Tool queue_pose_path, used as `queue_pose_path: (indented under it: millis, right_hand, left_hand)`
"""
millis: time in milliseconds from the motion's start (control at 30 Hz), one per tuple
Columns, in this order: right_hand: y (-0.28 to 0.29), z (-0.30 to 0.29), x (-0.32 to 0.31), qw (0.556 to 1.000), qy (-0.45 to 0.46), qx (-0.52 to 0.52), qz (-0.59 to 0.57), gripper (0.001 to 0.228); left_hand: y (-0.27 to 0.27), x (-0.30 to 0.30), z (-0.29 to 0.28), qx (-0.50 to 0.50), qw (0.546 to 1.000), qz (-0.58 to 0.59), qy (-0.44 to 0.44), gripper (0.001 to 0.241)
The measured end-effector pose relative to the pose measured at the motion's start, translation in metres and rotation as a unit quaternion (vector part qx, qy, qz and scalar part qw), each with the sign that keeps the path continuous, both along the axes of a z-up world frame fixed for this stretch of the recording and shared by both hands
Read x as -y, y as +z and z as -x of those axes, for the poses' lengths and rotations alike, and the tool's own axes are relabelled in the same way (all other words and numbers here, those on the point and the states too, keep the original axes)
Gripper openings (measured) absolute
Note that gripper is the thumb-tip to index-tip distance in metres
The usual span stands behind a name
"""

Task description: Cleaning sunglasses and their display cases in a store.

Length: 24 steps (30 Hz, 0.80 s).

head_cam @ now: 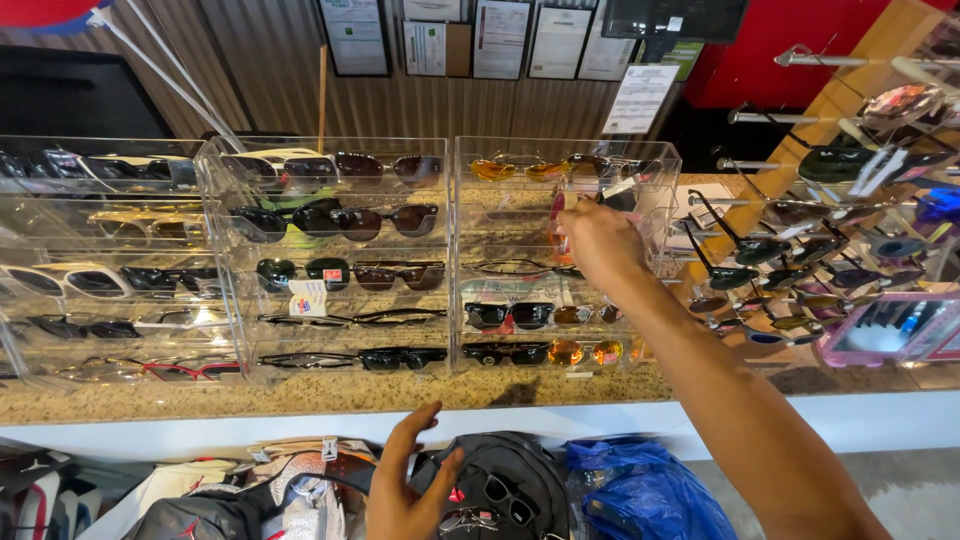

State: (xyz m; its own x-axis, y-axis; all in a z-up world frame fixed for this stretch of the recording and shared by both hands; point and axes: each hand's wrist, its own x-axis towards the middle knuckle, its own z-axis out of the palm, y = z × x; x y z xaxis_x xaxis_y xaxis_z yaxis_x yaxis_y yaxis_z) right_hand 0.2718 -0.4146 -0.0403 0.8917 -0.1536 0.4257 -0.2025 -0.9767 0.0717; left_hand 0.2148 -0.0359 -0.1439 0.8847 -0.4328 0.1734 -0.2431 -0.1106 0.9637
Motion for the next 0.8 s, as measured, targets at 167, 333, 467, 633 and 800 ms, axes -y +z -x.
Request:
queue_pose_path:
  millis: [167,333,467,633,800]
  right_hand:
    - [0.0,-0.001,0.001,1.0,0.01,0.005,-0.019,0.014]
    - [-0.001,-0.002,-0.002,0.998,-0.005,0.004,-0.057,0.014]
    - [-0.048,-0.026,0.037,0.998,-0.059,0.016,-0.001,0.014]
    - [-0.049,-0.027,0.036,0.998,-0.057,0.017,0.014,0.015]
    - [-0.05,-0.024,0.029,0.998,-0.061,0.019,0.001,0.014]
  left_hand:
    - [0.071,0.029,-0.017,0.228,0.974,0.005,-0.011,0.054]
    - [0.092,0.067,-0.04,0.381,0.921,-0.076,0.025,0.06]
    - [0.088,0.092,-0.057,0.448,0.883,-0.114,0.081,0.054]
    - [0.064,0.109,-0.076,0.458,0.871,-0.156,0.085,0.059]
    - [0.057,0.115,-0.085,0.46,0.866,-0.184,0.072,0.06]
